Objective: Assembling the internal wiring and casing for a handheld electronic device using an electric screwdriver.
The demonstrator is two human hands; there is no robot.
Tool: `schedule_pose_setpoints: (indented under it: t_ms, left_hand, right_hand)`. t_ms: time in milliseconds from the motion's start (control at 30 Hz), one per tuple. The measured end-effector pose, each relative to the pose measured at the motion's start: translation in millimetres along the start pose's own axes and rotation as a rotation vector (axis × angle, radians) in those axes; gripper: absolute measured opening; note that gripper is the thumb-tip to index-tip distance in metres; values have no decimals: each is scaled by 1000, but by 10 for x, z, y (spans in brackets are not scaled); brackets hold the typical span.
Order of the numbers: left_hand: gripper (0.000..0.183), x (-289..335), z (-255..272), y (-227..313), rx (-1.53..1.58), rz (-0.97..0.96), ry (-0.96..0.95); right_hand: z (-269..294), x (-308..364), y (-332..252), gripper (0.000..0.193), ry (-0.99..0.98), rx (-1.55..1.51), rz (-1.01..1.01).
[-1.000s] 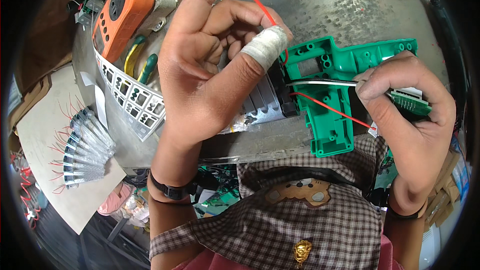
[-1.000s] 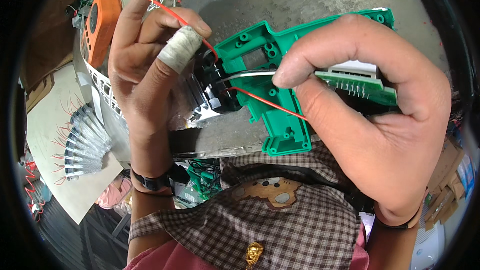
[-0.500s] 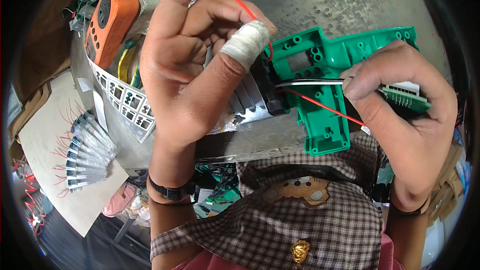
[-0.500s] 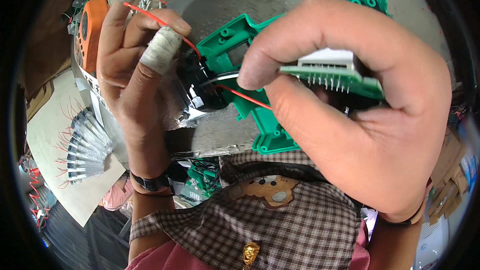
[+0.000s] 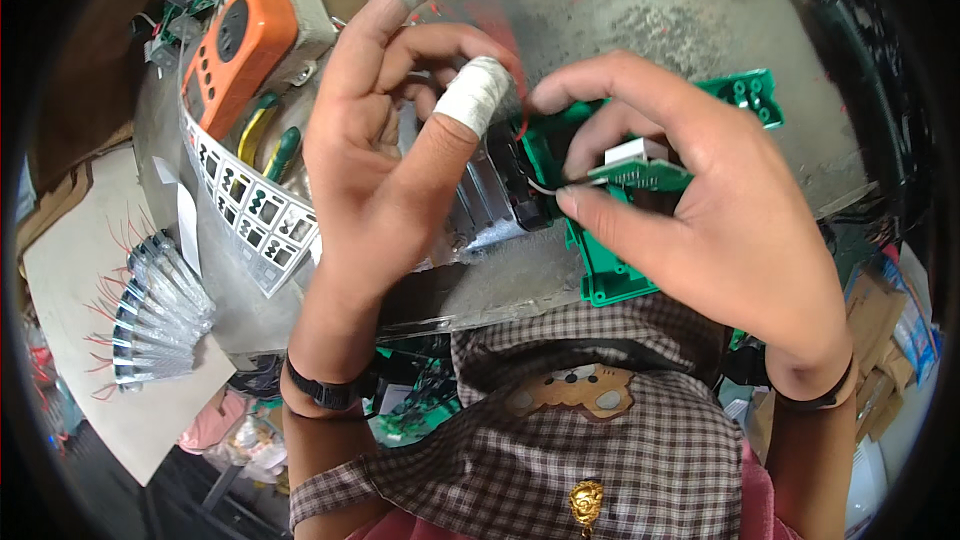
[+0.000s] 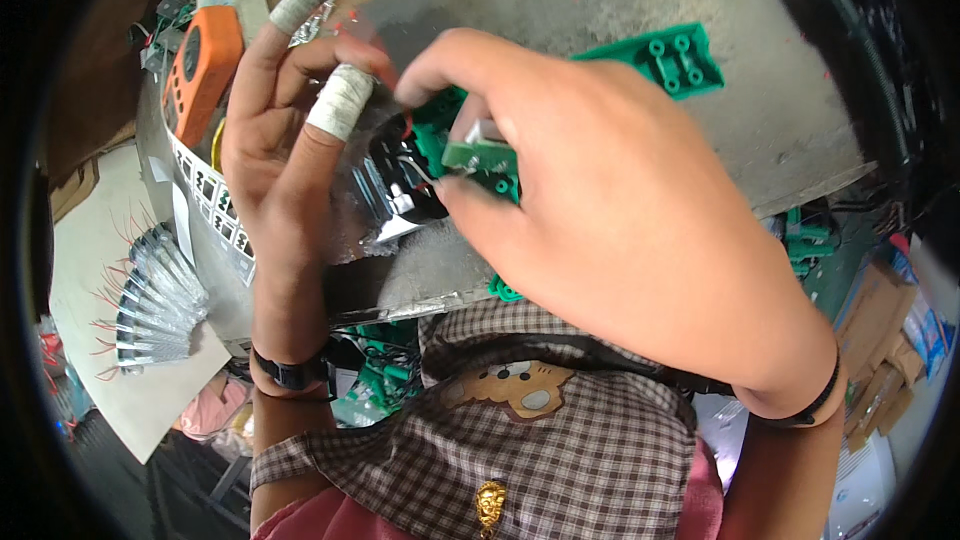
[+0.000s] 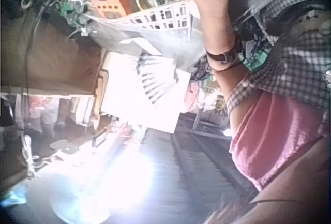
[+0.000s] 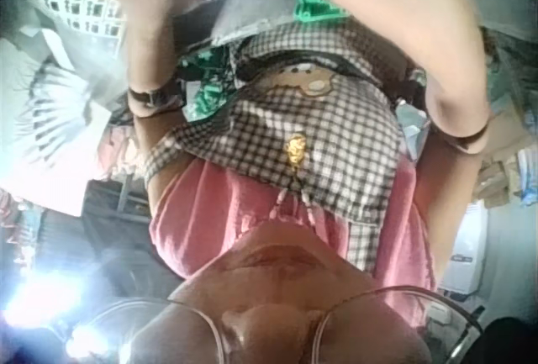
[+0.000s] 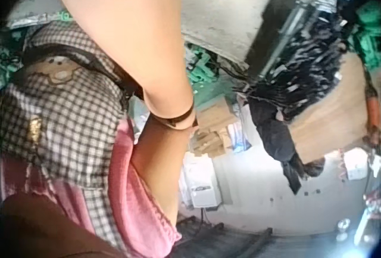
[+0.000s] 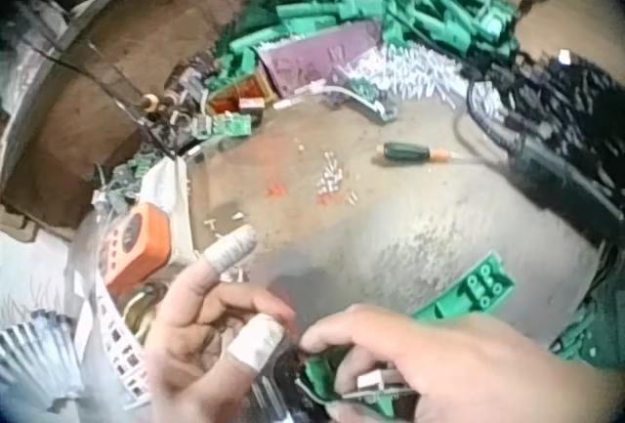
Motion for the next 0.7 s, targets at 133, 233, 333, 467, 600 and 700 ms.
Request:
schedule_pose_setpoints:
  t_ms: [133, 233, 333, 467, 600, 700]
  left_hand:
    - [51, 271, 3, 308, -132, -309, -109]
    - [47, 561, -224, 621, -326, -473, -181]
    - [56, 563, -361, 670, -416, -410, -173]
    - [62, 538, -439, 562, -483, -367, -188]
    - [62, 438, -317, 344, 16, -157, -14]
    - [66, 334, -303, 444, -51, -201, 94]
  right_hand:
    - [55, 39, -47, 50, -69, 20, 11]
    - [34, -28, 24, 30, -78, -70, -21]
    - [94, -120, -50, 27, -193, -92, -99]
    - [116, -198, 116, 31, -195, -128, -72]
    - [113, -74, 166, 45, -88, -207, -130]
    - [80, 35, 206, 60, 21, -207, -155]
Point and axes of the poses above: each hand's wrist, its own x-axis away from the middle knuckle, its own z-axis out of the back of the hand, y = z × x, the point moved 5 cm from there along -x, towards the middle knuckle, and after that the axes turned 7 degrees about x, right-handed, at the moved point
